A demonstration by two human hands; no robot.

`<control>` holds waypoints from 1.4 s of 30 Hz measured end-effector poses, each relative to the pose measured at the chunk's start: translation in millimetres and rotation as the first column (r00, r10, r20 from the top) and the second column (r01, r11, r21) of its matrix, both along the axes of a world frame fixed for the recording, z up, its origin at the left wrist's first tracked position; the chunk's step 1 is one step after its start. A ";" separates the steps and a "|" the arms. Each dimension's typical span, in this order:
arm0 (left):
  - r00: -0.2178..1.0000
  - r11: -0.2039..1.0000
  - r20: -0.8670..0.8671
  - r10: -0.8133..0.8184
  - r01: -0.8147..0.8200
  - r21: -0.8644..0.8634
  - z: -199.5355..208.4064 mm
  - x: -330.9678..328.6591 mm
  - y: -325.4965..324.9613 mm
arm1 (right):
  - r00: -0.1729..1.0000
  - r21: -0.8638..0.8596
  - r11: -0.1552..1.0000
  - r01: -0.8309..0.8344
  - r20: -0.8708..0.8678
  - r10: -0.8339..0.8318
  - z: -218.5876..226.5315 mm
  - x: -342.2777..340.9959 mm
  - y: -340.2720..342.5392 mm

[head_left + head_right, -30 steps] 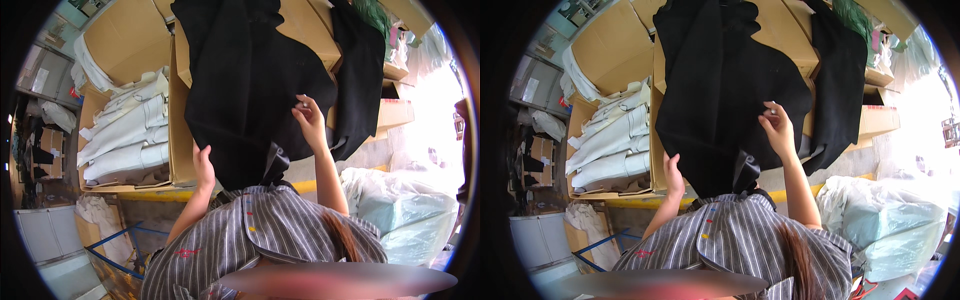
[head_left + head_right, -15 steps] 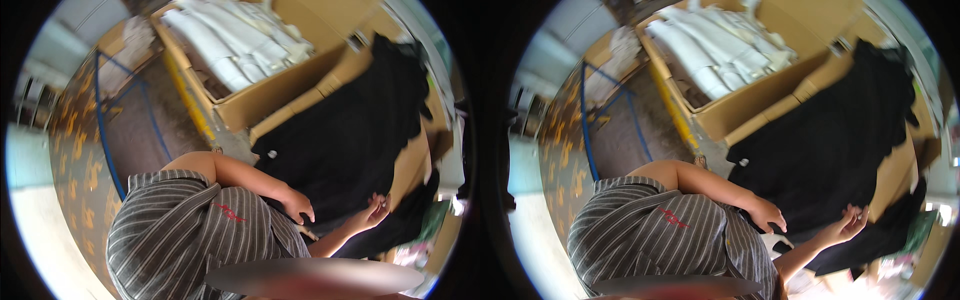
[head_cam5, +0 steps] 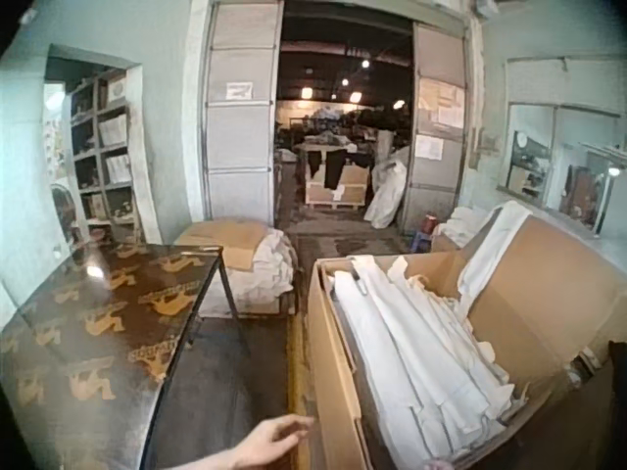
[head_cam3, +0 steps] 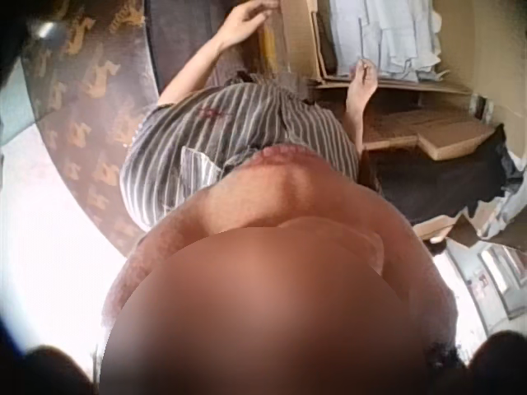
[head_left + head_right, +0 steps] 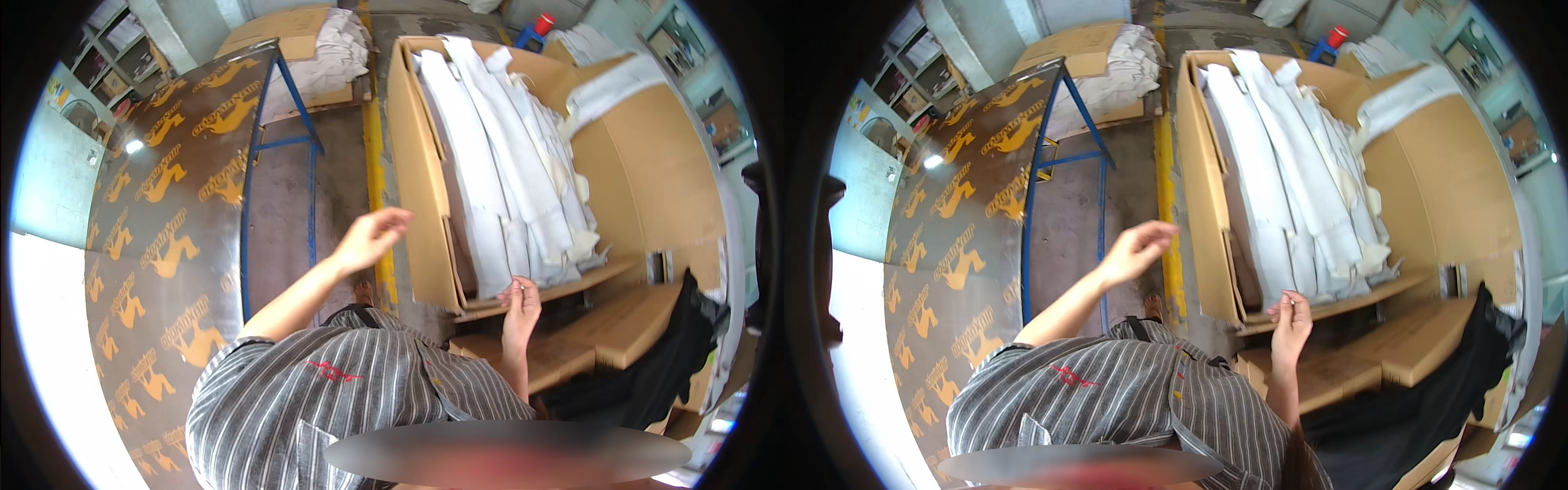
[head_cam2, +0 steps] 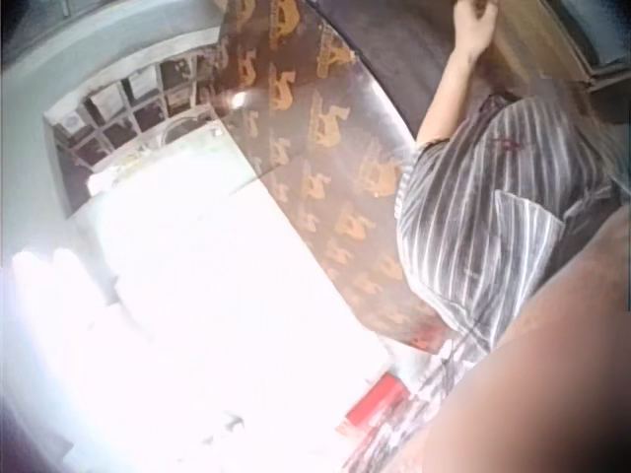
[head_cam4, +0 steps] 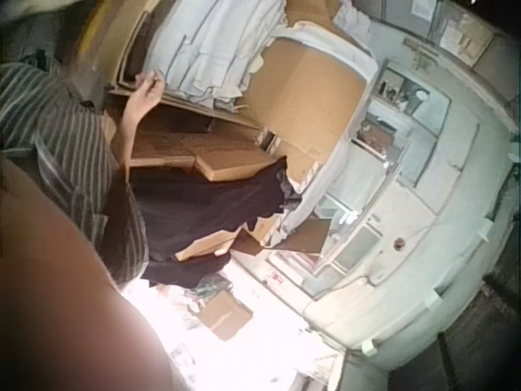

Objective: The person marks a large piece of black fabric with a white marker, then folds and stacks it. They retrieve another piece of black fabric from a box, unfold it on the table, and mark it with the white marker.

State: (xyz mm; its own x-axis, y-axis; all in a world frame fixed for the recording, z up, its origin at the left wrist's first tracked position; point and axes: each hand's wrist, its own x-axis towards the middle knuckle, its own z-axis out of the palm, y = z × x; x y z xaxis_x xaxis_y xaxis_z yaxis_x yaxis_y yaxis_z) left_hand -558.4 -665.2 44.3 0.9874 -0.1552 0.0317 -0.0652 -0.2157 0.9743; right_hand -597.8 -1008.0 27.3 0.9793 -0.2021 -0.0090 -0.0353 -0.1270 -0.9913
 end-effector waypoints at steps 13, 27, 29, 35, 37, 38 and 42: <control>0.860 0.859 -0.157 0.485 -0.502 -0.098 -37.3 218.5 260.5 | 0.959 0.021 0.987 -0.162 -0.232 0.163 -51.7 352.7 196.3; 0.657 0.733 -0.335 0.675 -0.649 0.204 -157.8 510.5 416.5 | 0.805 0.158 0.803 -0.574 -0.070 0.589 -68.6 938.3 491.5; 0.620 0.710 -0.368 0.693 -0.676 0.198 -169.3 570.4 458.0 | 0.795 0.119 0.796 -0.593 -0.068 0.602 -72.2 992.8 526.5; 0.736 0.779 -0.265 0.622 -0.552 0.297 -205.0 821.7 591.0 | 0.897 -0.102 0.924 -0.368 -0.301 0.323 -97.6 1124.0 497.6; 0.773 0.775 -0.148 0.617 -0.563 0.286 -140.3 929.1 602.7 | 0.925 -0.126 0.968 -0.215 -0.345 0.161 -117.9 1162.1 465.1; 0.752 0.793 -0.254 0.608 -0.589 0.156 -127.2 968.8 613.3 | 0.932 -0.075 0.987 -0.145 -0.346 0.110 -130.7 1183.6 454.8; 0.827 0.851 -0.262 0.498 -0.524 -0.037 -86.8 1117.3 630.2 | 0.820 -0.002 0.991 0.136 -0.561 -0.114 -185.1 1267.2 444.2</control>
